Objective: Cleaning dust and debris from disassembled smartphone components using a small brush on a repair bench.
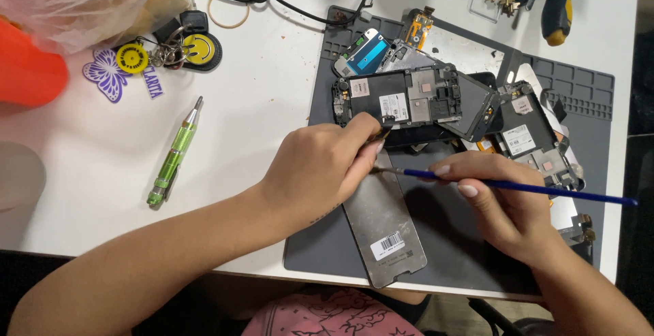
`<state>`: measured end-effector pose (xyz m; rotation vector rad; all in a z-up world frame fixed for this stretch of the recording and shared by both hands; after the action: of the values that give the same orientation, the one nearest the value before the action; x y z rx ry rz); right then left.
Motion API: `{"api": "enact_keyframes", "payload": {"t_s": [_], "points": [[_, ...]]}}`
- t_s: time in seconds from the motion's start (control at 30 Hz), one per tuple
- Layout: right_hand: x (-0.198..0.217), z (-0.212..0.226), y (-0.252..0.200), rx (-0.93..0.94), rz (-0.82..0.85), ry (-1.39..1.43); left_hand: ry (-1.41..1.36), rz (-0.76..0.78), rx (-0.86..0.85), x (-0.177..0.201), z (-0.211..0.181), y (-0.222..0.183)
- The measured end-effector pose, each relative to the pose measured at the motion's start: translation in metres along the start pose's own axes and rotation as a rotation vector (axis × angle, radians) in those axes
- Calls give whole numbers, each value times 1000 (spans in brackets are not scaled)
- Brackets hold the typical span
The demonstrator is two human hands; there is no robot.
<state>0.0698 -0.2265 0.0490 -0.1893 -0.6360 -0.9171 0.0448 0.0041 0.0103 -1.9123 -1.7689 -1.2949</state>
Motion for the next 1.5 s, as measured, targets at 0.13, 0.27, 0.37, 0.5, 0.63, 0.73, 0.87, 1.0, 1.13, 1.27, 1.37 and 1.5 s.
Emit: {"api": "enact_keyframes", "payload": {"t_s": [0.13,0.27,0.37,0.5,0.63,0.73,0.87,1.0,1.13,1.27,1.37,1.5], "points": [[-6,4,-1,-10,165,100,-105,-8,31,0,10,5],[-6,7,3,-19,107,107,-270,41,183,2,23,10],[-9,1,1,-36,108,105,-316,66,240,3,26,14],[-8,7,4,-29,187,166,-336,88,280,1,28,12],[-10,6,1,-36,142,184,-340,79,257,1,29,13],[-2,11,8,-56,23,46,-339,77,257,1,30,15],[-15,21,18,-93,204,42,-351,98,263,2,29,14],[-24,26,23,-132,359,153,-335,73,213,1,28,13],[-20,28,25,-53,30,21,-345,104,230,1,27,13],[-30,36,28,-47,307,160,-328,89,215,3,26,14],[-22,35,29,-34,265,134,-308,79,173,3,22,11],[-15,38,22,-71,470,122,-164,25,29,1,11,7]]}}
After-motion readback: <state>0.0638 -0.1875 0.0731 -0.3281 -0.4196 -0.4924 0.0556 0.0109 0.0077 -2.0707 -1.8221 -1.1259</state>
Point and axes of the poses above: each hand's wrist, its own y-axis towards the middle knuckle, its own x-axis out of the back of the hand, z = x × y, the point moved 5 cm from there along y, towards the middle knuckle, and after that the axes turned 4 degrees about -x, right-handed, at the moved point
